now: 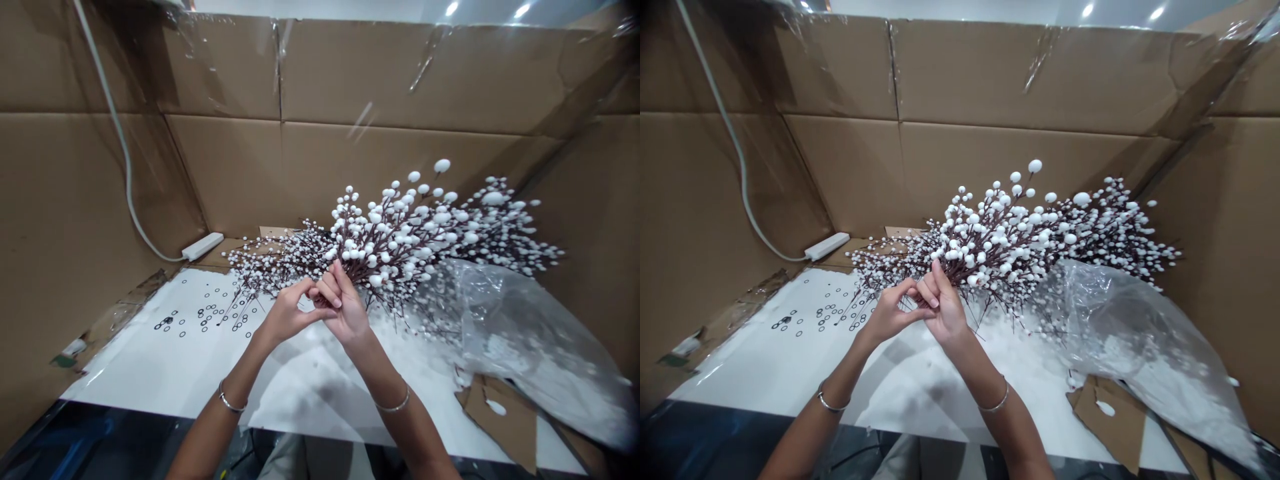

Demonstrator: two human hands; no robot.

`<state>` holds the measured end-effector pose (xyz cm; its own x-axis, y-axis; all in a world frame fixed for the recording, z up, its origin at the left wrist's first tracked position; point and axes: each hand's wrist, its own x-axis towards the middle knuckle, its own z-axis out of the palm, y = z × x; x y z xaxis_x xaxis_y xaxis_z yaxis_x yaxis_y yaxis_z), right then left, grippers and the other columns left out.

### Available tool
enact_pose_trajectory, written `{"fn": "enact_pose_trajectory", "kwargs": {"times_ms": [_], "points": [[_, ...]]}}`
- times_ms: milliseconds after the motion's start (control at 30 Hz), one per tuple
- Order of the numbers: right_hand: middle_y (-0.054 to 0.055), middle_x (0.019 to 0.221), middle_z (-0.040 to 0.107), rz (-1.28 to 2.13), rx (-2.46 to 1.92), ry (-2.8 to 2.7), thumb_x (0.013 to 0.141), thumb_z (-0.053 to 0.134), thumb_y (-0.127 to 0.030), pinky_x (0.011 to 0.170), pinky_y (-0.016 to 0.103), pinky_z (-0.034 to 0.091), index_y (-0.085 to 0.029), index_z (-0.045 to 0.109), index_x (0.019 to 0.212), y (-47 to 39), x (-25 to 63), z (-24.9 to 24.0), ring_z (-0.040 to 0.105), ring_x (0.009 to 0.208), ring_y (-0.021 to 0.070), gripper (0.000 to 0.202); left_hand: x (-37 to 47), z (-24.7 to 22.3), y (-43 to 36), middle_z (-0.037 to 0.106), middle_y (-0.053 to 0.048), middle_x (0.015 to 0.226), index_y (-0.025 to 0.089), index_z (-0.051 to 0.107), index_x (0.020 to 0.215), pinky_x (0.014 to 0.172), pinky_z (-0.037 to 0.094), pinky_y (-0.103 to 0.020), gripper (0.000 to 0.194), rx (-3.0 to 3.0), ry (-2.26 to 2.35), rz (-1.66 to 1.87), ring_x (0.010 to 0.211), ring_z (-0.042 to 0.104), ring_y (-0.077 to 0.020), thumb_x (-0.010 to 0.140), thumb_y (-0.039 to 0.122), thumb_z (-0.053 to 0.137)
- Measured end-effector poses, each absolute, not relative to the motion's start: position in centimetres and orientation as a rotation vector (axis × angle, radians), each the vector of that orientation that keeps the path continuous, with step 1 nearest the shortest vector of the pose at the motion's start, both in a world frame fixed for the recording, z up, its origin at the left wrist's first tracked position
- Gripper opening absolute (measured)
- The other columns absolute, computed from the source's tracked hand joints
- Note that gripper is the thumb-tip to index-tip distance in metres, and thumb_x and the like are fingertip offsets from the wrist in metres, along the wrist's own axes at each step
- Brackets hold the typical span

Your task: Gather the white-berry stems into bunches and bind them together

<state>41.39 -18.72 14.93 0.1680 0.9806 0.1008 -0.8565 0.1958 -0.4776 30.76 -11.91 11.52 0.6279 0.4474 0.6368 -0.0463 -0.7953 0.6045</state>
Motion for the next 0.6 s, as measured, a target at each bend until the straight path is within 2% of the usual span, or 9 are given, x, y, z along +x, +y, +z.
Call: {"fn": "enact_pose_trajectory", "kwargs": {"times_ms": [133, 300, 433, 600], "points": [[-0.01, 0.043, 0.018, 1.381, -0.303, -0.398, 0.086, 0.061, -0.031, 0.06, 0.014, 0.052, -0.017, 0.023, 0.058, -18.8, 41.4, 15.1, 0.023, 0.036, 0.0016, 0.049, 30.4, 11.7, -11.6, 0.054, 0.001, 0.073, 0.015, 0.055, 0.081, 0.066, 0.039, -0.023, 0.039, 2.179, 0.285, 0.99, 0.068, 0.048, -0.0118, 0.071, 0.048, 0.074], [-0.011, 0.045, 0.014, 1.469, -0.249, -0.343, 0.088, 0.059, -0.028, 0.057, 0.013, 0.05, -0.017, 0.027, 0.06, -19.1, 41.5, 15.6, 0.021, 0.035, 0.0014, 0.043, 29.7, 12.0, -10.6, 0.06, -0.004, 0.087, 0.014, 0.058, 0.092, 0.078, 0.043, -0.027, 0.032, 1.987, 0.096, 0.783, 0.082, 0.054, -0.016, 0.082, 0.044, 0.065], [-0.01, 0.044, 0.012, 1.48, -0.265, -0.348, 0.088, 0.058, -0.029, 0.052, 0.014, 0.047, -0.017, 0.026, 0.059, -19.1, 41.4, 15.5, 0.025, 0.035, 0.0023, 0.044, 29.7, 12.0, -10.4, 0.061, -0.004, 0.082, 0.013, 0.059, 0.087, 0.076, 0.042, -0.027, 0.03, 1.953, 0.129, 0.771, 0.079, 0.055, -0.0159, 0.08, 0.041, 0.068], [-0.01, 0.045, 0.011, 1.479, -0.275, -0.353, 0.088, 0.058, -0.03, 0.054, 0.015, 0.047, -0.017, 0.027, 0.06, -18.8, 41.3, 15.2, 0.024, 0.035, 0.0025, 0.044, 29.9, 11.8, -10.5, 0.057, -0.001, 0.076, 0.014, 0.058, 0.082, 0.071, 0.039, -0.023, 0.026, 1.98, 0.202, 0.865, 0.072, 0.051, -0.0124, 0.08, 0.038, 0.069]]}}
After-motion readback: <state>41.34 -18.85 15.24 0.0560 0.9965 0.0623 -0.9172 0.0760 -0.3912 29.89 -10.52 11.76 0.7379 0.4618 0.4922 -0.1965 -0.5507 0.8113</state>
